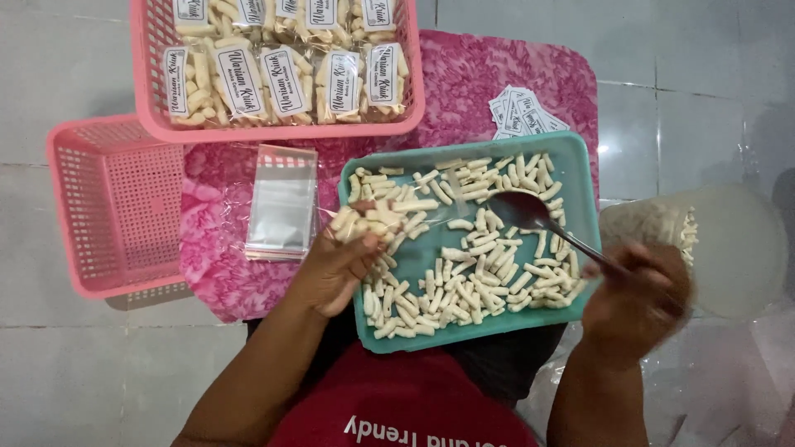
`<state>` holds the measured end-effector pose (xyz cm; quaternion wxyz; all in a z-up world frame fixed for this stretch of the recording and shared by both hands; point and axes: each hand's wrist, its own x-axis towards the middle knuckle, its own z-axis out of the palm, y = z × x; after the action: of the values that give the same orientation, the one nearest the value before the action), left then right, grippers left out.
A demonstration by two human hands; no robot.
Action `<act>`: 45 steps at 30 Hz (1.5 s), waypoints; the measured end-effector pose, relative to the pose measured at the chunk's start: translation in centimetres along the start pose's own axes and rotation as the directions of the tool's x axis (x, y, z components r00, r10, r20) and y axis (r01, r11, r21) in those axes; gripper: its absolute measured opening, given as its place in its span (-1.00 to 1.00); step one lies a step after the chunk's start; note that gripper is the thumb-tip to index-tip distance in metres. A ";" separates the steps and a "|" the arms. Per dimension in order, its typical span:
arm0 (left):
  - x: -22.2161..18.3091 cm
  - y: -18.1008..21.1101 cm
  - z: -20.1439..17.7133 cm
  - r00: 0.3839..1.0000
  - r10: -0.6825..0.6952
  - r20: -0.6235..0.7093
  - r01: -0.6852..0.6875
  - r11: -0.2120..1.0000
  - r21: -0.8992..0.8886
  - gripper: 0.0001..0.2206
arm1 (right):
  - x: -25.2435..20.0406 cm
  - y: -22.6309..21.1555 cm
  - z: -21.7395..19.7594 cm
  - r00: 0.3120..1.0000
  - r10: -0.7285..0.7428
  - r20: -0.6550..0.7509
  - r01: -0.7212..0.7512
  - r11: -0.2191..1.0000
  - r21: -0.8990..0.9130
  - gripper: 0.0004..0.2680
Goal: Manually filling small plastic bags with snacks and adding labels.
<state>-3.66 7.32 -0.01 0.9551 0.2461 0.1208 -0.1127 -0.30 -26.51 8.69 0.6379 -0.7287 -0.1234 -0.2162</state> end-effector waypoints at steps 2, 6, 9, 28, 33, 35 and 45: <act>-0.2 0.1 -1.0 0.999 0.039 -0.007 -0.038 0.999 0.035 -0.53 | 0.0 1.0 1.1 0.988 0.139 0.064 -0.144 0.987 0.072 -0.83; -0.3 -0.6 -2.0 0.981 0.117 -0.154 -0.112 0.993 0.042 -0.47 | -0.1 1.9 5.2 0.962 0.209 0.173 -0.174 0.964 -0.201 -0.84; -0.7 -0.5 -1.9 0.984 0.125 -0.129 -0.120 0.992 0.040 -0.39 | -0.4 2.6 7.1 0.948 0.270 0.170 -0.235 0.951 -0.199 -0.85; -1.7 -0.3 -0.9 0.987 0.116 -0.112 -0.111 0.993 0.043 -0.42 | -2.6 4.9 5.6 0.554 0.779 0.294 -0.804 0.592 -0.053 -0.82; -1.4 -1.4 -2.0 0.989 0.092 -0.117 -0.092 0.996 0.006 -0.40 | -0.1 3.7 1.5 0.665 0.721 0.195 -0.735 0.678 0.001 -0.81; -1.3 -1.1 -1.8 0.990 0.081 -0.113 -0.081 0.997 -0.001 -0.39 | 1.4 2.1 0.2 0.715 0.682 0.152 -0.693 0.721 0.023 -0.83; -1.3 -1.9 -1.0 0.999 -0.050 0.002 0.049 0.991 -0.123 -0.54 | 5.5 -6.5 3.2 0.885 0.464 0.050 -0.463 0.886 -0.022 -0.83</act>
<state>-5.55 6.38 -1.33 0.9653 0.1836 0.1342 -0.1285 2.11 -22.87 16.69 0.6643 -0.7455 0.0378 -0.0385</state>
